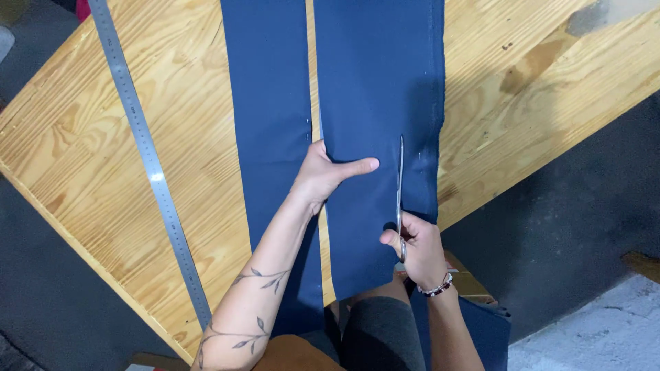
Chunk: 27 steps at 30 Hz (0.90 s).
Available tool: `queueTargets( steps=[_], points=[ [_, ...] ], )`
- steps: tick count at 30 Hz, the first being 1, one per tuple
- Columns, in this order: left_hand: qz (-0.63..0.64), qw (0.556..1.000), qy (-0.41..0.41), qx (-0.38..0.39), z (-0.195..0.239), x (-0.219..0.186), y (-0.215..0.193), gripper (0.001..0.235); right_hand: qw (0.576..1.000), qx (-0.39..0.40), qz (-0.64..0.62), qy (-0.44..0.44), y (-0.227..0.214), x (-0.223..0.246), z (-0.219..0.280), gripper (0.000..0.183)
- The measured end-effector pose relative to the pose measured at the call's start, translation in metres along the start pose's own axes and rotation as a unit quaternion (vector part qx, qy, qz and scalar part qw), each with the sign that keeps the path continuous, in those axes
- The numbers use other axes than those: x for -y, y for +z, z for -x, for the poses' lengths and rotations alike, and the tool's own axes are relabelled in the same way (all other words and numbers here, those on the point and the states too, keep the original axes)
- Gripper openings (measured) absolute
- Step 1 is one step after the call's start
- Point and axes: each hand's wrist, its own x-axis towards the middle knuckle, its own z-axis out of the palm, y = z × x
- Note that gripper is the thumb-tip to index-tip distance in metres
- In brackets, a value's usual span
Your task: Cutting long strips of blue fabric using scissors on a wooden workbench
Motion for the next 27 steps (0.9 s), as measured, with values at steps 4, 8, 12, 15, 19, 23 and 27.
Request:
queueTargets(
  steps=[4,8,12,15,19,23,27],
  points=[
    [0.009,1.0,-0.026,0.001,0.009,-0.013,0.002,0.056,1.0,-0.008,-0.025,0.009,0.003,0.011,-0.005,0.046],
    [0.011,1.0,-0.026,0.0,0.008,-0.009,-0.003,0.054,1.0,-0.018,-0.013,0.02,0.005,0.009,-0.007,0.05],
    [0.012,1.0,-0.029,-0.002,0.003,-0.002,-0.005,0.052,0.999,-0.023,0.013,0.023,0.002,-0.037,-0.006,0.048],
    [0.019,0.999,-0.029,0.0,0.01,-0.008,-0.001,0.055,0.999,-0.024,0.013,0.03,0.002,-0.023,-0.004,0.04],
    [-0.026,0.996,-0.089,-0.012,0.018,-0.029,0.006,0.064,0.997,-0.016,0.078,-0.008,0.003,-0.033,0.006,0.043],
    [-0.003,0.998,-0.058,-0.001,0.011,-0.012,0.0,0.054,0.996,-0.006,0.084,0.014,0.001,-0.039,0.005,0.043],
    [-0.015,0.997,-0.082,0.001,0.016,-0.027,0.003,0.058,0.998,0.026,0.061,0.017,-0.003,-0.014,-0.002,0.078]
  ],
)
